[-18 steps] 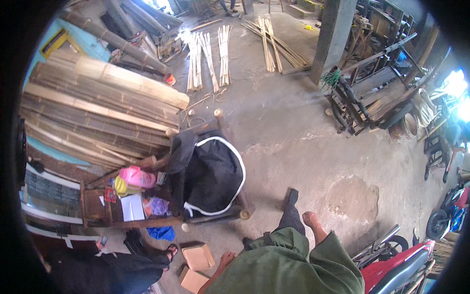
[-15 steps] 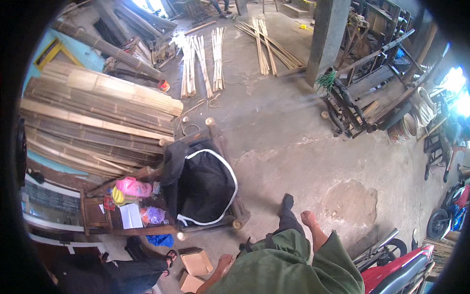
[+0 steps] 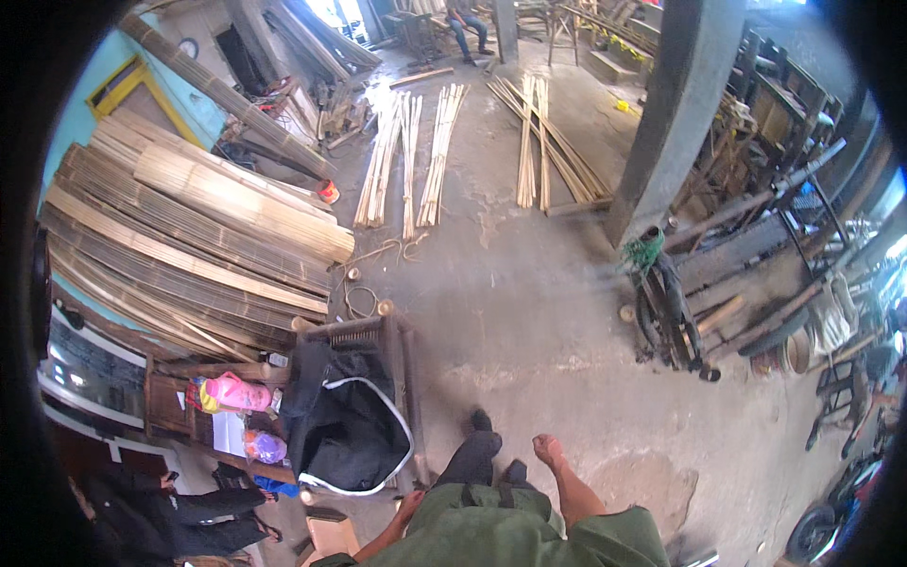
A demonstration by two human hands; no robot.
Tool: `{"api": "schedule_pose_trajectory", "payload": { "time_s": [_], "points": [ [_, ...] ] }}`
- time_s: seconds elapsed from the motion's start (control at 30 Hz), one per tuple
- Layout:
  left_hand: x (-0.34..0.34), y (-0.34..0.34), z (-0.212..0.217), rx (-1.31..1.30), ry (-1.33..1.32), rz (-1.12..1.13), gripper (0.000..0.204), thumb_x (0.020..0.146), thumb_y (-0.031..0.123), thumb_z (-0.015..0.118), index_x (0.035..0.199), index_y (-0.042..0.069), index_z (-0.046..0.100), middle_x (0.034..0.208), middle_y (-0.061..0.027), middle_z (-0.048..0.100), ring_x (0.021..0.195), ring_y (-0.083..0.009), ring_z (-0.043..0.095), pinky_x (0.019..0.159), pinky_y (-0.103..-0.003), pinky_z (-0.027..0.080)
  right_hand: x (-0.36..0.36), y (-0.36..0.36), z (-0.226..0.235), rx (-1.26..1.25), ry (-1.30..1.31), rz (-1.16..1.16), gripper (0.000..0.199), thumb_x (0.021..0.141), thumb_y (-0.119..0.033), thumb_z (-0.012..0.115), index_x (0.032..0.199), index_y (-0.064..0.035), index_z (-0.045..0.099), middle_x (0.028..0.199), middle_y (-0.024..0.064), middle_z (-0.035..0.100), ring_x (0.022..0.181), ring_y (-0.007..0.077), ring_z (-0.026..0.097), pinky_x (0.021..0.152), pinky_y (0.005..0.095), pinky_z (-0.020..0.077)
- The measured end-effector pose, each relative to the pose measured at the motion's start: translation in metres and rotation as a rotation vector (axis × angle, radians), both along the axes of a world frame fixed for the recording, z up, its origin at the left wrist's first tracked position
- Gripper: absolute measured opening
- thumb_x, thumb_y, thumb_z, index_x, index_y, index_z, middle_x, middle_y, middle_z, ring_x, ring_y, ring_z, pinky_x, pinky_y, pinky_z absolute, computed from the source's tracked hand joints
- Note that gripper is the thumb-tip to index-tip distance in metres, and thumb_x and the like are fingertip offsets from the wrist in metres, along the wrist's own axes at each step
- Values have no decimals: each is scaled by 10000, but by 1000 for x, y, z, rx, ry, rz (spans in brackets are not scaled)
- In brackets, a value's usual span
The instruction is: The person sits on the workshop floor and arranges long, thin wooden strips into parallel rows. They pick up individual strips, align them side by side, and adjust their positions to form a neat layout.
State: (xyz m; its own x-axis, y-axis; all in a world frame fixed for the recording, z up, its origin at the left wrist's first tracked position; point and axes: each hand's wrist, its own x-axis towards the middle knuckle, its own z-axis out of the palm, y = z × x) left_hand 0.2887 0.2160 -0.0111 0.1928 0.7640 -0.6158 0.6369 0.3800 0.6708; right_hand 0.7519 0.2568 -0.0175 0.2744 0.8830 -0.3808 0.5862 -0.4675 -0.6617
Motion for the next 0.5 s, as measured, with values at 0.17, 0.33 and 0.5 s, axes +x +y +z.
{"api": "schedule_pose_trajectory", "payload": {
  "time_s": [0.17,0.33,0.5],
  "points": [
    [31,48,-18,-225,62,-36,427,933,420,522,940,23,679,848,-164,687,807,-251,651,726,-418,491,53,27,-24,-79,-12,34,343,865,-326,477,785,-60,679,682,150,669,657,299,672,661,420,527],
    [65,157,-32,-309,137,-60,444,931,439,506,901,35,688,798,-129,691,760,-242,649,698,-427,497,84,94,15,-471,14,-100,401,887,-398,482,904,-55,689,857,189,680,837,336,669,749,448,517],
    [137,388,-25,10,-86,-132,460,918,427,480,857,7,656,754,-159,680,698,-306,633,676,-460,489,114,194,35,-324,5,-85,385,883,-390,562,1065,-75,686,1088,230,657,1038,381,631,865,462,499]
  ]
}}
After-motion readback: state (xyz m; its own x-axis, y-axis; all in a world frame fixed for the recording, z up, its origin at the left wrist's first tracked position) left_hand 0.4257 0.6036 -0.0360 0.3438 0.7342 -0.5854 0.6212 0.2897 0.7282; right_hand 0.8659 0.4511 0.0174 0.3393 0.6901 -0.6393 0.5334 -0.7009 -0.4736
